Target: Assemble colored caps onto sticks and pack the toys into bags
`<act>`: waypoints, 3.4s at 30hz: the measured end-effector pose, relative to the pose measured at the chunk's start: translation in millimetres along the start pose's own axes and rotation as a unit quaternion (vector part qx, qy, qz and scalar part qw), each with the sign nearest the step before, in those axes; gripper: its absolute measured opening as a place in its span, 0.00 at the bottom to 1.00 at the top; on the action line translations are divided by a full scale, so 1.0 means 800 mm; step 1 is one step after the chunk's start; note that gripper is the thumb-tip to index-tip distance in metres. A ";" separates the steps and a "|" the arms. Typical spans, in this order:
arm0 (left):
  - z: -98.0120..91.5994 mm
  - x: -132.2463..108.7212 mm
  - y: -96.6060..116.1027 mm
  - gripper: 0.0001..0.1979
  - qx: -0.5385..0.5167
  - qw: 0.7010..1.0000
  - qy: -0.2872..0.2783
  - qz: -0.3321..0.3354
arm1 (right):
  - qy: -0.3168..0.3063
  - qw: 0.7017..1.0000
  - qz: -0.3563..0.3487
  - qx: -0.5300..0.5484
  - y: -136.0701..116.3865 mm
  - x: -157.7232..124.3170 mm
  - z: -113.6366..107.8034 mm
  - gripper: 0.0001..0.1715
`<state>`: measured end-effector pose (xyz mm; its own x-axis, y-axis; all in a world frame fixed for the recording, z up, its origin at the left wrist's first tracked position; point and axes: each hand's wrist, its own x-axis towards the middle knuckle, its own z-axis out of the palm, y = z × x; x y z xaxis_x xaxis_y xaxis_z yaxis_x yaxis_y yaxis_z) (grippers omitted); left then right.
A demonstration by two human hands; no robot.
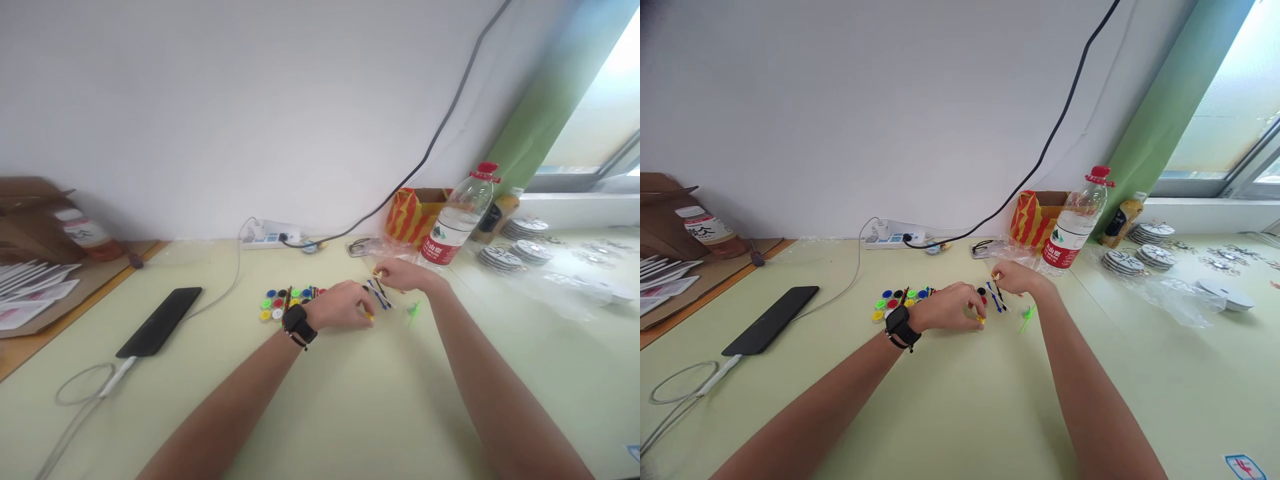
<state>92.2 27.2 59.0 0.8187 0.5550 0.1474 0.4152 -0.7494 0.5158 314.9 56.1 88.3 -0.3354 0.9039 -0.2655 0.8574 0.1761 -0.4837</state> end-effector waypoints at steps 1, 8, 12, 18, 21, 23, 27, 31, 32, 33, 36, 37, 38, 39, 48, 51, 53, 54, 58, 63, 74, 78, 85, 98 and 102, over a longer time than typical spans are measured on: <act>0.001 -0.001 -0.001 0.03 0.015 1.000 -0.006 -0.006 | -0.003 1.000 0.001 0.000 0.000 0.000 0.001 0.05; -0.014 -0.004 -0.008 0.13 0.065 0.997 0.033 -0.006 | -0.008 0.998 0.052 -0.018 0.002 -0.005 -0.010 0.14; -0.020 -0.006 -0.011 0.21 0.125 0.989 0.062 -0.043 | -0.024 0.991 0.128 -0.027 0.025 -0.018 -0.024 0.10; -0.015 -0.009 -0.019 0.19 0.113 0.991 0.039 -0.065 | -0.139 0.969 0.204 -0.001 0.047 -0.029 -0.027 0.18; -0.012 -0.008 -0.022 0.16 0.109 0.992 0.037 -0.054 | -0.163 0.967 0.194 -0.010 0.046 -0.027 -0.024 0.14; -0.011 -0.007 -0.023 0.14 0.108 0.992 0.037 -0.044 | -0.156 0.970 0.188 -0.014 0.046 -0.026 -0.024 0.12; -0.013 -0.007 -0.026 0.12 0.107 0.993 0.040 -0.034 | -0.124 0.976 0.178 -0.013 0.046 -0.031 -0.035 0.09; -0.018 -0.009 -0.032 0.08 0.104 0.994 0.038 -0.014 | -0.056 0.982 0.182 0.016 0.047 -0.041 -0.046 0.09; -0.018 -0.009 -0.033 0.07 0.105 0.994 0.037 -0.012 | -0.042 0.982 0.184 0.026 0.046 -0.043 -0.047 0.10; -0.018 -0.009 -0.035 0.07 0.108 0.993 0.035 -0.012 | -0.034 0.981 0.185 0.038 0.046 -0.045 -0.048 0.11; -0.015 -0.009 -0.039 0.08 0.120 0.992 0.034 -0.014 | -0.046 0.984 0.164 0.056 0.041 -0.049 -0.048 0.13; -0.014 -0.009 -0.040 0.08 0.124 0.992 0.035 -0.014 | -0.051 0.986 0.150 0.054 0.038 -0.050 -0.048 0.13; -0.013 -0.008 -0.041 0.08 0.126 0.991 0.038 -0.015 | -0.053 0.988 0.136 0.047 0.035 -0.050 -0.047 0.13; -0.012 -0.008 -0.041 0.09 0.126 0.991 0.042 -0.015 | -0.052 0.990 0.123 0.039 0.031 -0.050 -0.047 0.13; -0.018 -0.004 -0.017 0.13 0.052 0.991 0.121 -0.036 | -0.012 0.999 0.038 0.035 0.000 -0.041 -0.038 0.11; -0.021 0.001 0.000 0.17 -0.022 0.985 0.172 -0.018 | 0.037 0.996 -0.027 0.071 -0.020 -0.036 -0.031 0.11; -0.023 0.005 0.009 0.16 -0.054 0.976 0.209 0.003 | 0.072 0.990 -0.063 0.106 -0.036 -0.034 -0.026 0.12; -0.024 0.006 0.012 0.14 -0.059 0.971 0.233 0.012 | 0.084 0.985 -0.077 0.127 -0.044 -0.033 -0.024 0.12; -0.030 0.009 0.011 0.06 -0.060 0.947 0.314 0.021 | 0.115 0.951 -0.107 0.268 -0.058 -0.028 -0.017 0.16; -0.033 0.009 0.000 0.10 -0.097 0.939 0.327 0.043 | 0.073 0.907 -0.122 0.397 -0.052 -0.022 -0.015 0.14; -0.034 0.005 0.004 0.05 -0.119 0.953 0.275 0.035 | 0.069 0.964 -0.127 0.221 -0.052 -0.024 -0.009 0.05; -0.029 0.004 0.006 0.06 -0.075 0.959 0.271 -0.008 | 0.144 0.980 -0.078 0.111 -0.038 -0.015 -0.011 0.07; 0.013 0.007 0.017 0.05 0.000 0.996 0.081 0.031 | 0.019 0.999 0.028 -0.015 -0.007 -0.006 -0.005 0.06; 0.012 0.005 -0.007 0.12 0.061 0.995 0.066 0.040 | 0.037 0.991 0.093 -0.085 0.020 0.010 0.008 0.08; 0.016 0.003 -0.014 0.16 0.075 0.993 0.086 0.027 | 0.016 0.993 0.079 -0.081 0.020 0.011 0.011 0.13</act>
<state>94.2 32.5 42.9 0.7667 0.5564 0.3204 0.4370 -0.8178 0.3744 322.1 63.1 70.6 -0.1803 0.9371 -0.2989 0.9511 0.0886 -0.2959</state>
